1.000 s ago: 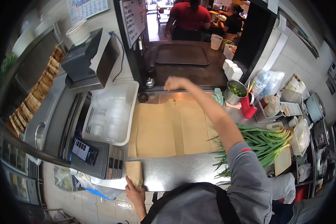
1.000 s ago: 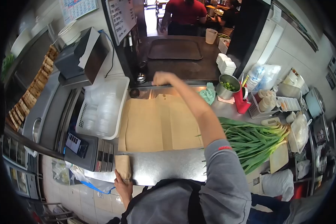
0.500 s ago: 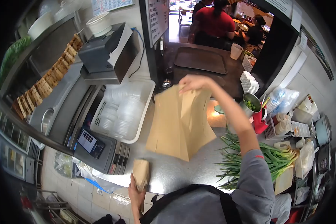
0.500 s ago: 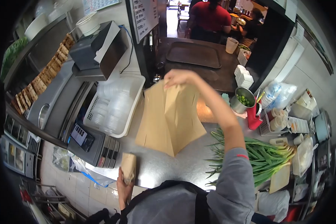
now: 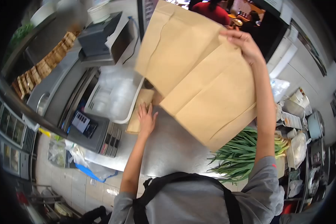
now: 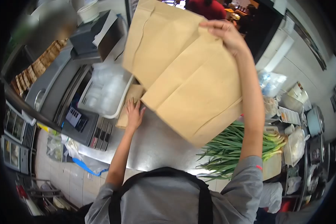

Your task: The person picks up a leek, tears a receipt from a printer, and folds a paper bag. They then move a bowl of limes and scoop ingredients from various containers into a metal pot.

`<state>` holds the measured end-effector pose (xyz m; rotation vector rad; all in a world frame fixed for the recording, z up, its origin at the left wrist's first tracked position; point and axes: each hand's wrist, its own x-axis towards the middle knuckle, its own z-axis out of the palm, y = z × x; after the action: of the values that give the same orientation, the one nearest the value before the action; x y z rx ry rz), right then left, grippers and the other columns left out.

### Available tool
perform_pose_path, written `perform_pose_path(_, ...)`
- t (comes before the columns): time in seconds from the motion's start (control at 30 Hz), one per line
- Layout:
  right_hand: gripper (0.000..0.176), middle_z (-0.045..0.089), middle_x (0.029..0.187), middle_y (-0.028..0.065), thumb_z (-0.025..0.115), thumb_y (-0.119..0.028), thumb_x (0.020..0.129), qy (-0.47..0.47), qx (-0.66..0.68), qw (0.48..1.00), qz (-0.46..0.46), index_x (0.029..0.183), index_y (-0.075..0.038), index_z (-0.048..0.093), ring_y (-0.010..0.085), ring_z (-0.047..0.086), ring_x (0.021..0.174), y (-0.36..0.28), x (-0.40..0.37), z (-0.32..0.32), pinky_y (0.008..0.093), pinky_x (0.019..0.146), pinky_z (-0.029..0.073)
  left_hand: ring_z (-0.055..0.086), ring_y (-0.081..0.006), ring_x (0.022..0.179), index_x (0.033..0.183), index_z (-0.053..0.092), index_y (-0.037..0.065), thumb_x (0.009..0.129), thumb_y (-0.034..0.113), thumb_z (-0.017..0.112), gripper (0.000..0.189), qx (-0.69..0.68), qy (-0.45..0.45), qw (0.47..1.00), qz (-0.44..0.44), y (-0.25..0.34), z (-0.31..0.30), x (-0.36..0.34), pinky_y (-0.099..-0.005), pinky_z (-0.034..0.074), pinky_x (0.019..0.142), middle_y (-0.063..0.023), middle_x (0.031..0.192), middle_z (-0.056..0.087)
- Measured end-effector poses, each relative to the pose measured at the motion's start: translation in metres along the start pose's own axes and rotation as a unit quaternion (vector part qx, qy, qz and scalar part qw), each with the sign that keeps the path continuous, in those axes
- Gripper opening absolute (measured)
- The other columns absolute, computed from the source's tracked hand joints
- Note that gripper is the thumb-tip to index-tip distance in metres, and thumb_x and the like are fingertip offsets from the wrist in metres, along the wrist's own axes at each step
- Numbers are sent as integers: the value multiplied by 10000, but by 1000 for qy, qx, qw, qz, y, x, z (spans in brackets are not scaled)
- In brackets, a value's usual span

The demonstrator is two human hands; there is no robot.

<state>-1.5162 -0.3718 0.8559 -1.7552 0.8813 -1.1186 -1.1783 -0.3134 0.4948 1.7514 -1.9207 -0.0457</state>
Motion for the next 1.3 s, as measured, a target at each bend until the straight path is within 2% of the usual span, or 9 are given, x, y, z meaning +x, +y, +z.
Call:
perform_pose_path(0.07,245,634,994,63,521,21,825,65,-4,998,-5,1052,10,613,107,610,858,27,-20,-6,256,783,502,248,-344,1301,1419,138,154,921,437,336,606,-444,-18,895,-41,22,-26,15,-450,255,1024,-207,1409,244)
perform_pose_path(0.13,263,636,949,37,514,23,828,95,24,993,67,1072,-3,609,91,605,816,52,-47,3,236,737,496,342,-331,1255,1426,48,141,880,604,291,757,-794,16,595,-123,59,-93,24,-429,341,976,-177,1425,234)
perform_pose_path(0.23,311,639,947,38,457,60,822,153,53,985,68,1079,-18,615,82,585,801,108,-82,20,221,745,466,518,-221,1055,1371,238,87,868,275,569,630,-631,39,770,-82,59,-111,43,-316,452,794,-147,1299,419)
perform_pose_path(0.47,350,614,984,8,507,27,816,224,-15,954,196,1150,-46,579,64,532,801,245,-179,60,217,715,443,590,-138,843,1073,576,2,854,182,595,283,-579,-99,801,-117,30,-30,101,-271,451,776,-54,965,630)
perform_pose_path(0.63,395,565,1044,142,547,-14,770,266,-124,937,188,1163,-51,551,151,590,641,324,-231,100,267,606,476,557,-169,942,1088,562,-6,874,204,548,301,-507,-80,845,-151,3,65,120,-296,418,810,-66,1051,614)
perform_pose_path(0.8,473,412,1256,170,617,-96,749,281,-445,825,204,1208,-105,502,298,484,1064,278,-250,152,405,862,415,604,-272,915,1072,571,6,822,230,571,336,-325,-41,930,-164,-37,133,142,-362,455,783,-154,1006,630)
perform_pose_path(1.03,384,421,1295,132,593,-344,799,-41,-365,919,142,1116,-130,561,264,328,1265,269,-295,207,649,934,217,595,-369,889,1105,520,94,807,204,554,319,-52,-18,976,-212,5,106,132,-463,468,745,-201,941,623)
perform_pose_path(1.23,251,578,936,207,482,23,773,327,-335,883,33,1002,-7,581,377,529,924,286,-198,86,414,774,439,586,-402,867,1300,233,221,820,185,559,581,-123,65,975,-172,15,90,126,-479,451,712,-192,965,615)
perform_pose_path(1.3,400,490,1173,188,493,52,741,327,-380,859,102,1109,-90,558,372,499,1019,312,-161,42,407,798,460,582,-406,867,1316,193,246,822,183,560,619,-137,86,972,-172,27,78,121,-478,443,705,-190,989,608)
